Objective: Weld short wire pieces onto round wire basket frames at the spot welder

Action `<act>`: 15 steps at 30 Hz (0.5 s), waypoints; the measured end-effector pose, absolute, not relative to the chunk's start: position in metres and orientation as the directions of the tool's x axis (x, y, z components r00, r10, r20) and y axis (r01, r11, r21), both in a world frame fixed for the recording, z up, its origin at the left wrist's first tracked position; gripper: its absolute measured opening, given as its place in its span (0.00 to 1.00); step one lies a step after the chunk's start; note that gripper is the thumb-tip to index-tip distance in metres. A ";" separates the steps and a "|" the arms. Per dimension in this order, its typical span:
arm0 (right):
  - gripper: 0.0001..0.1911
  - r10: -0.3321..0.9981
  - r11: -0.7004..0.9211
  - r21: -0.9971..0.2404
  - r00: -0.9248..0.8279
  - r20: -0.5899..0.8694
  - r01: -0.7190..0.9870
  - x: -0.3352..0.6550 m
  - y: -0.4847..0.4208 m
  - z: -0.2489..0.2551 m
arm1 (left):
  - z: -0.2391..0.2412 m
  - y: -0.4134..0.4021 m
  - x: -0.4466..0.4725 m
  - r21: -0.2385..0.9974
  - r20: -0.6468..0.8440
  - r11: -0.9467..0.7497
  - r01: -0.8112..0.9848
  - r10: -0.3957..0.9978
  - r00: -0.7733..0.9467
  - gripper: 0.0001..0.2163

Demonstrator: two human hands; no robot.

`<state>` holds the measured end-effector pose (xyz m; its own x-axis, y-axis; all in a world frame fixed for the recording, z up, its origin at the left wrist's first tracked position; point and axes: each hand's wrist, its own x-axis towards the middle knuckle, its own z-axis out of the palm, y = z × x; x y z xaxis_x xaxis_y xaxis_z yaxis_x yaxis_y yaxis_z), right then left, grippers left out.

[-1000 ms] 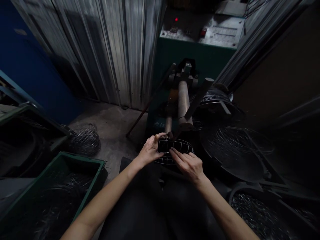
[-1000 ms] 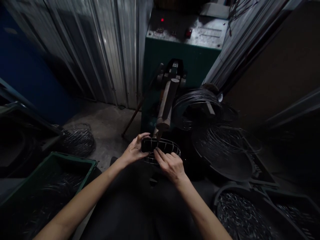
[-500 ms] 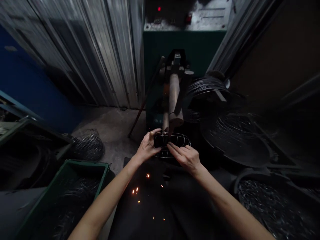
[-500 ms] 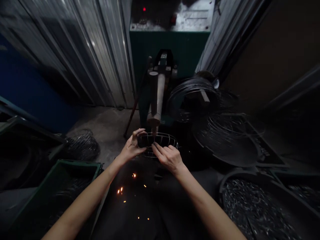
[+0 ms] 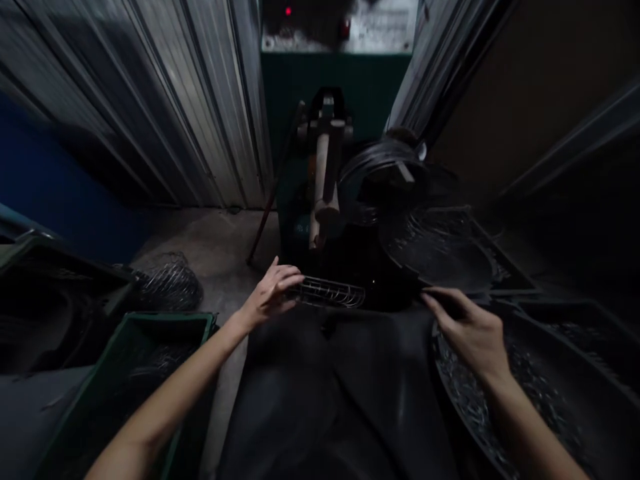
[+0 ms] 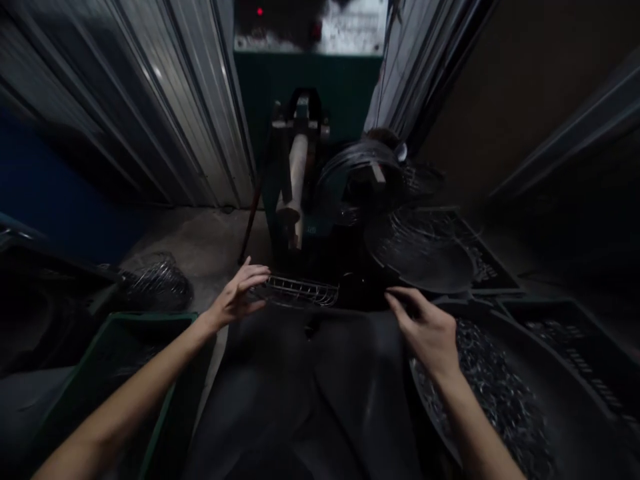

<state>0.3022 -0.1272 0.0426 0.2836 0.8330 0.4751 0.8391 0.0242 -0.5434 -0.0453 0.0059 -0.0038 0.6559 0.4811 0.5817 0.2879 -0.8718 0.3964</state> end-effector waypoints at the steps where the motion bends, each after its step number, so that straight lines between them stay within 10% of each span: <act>1: 0.15 0.868 0.030 -0.571 0.262 0.421 0.820 0.300 -0.122 0.041 | 0.001 -0.006 -0.059 0.334 0.558 -0.902 0.275 0.424 0.713 0.23; 8: 0.09 0.967 0.191 -0.551 -0.254 -0.039 0.813 0.211 -0.033 -0.018 | -0.002 -0.080 -0.128 0.216 0.497 -0.921 0.324 0.389 0.776 0.15; 15: 0.11 0.901 0.270 -0.460 -0.391 -0.189 0.846 0.112 0.026 -0.083 | -0.046 -0.107 -0.166 0.300 0.546 -0.896 0.327 0.442 0.711 0.18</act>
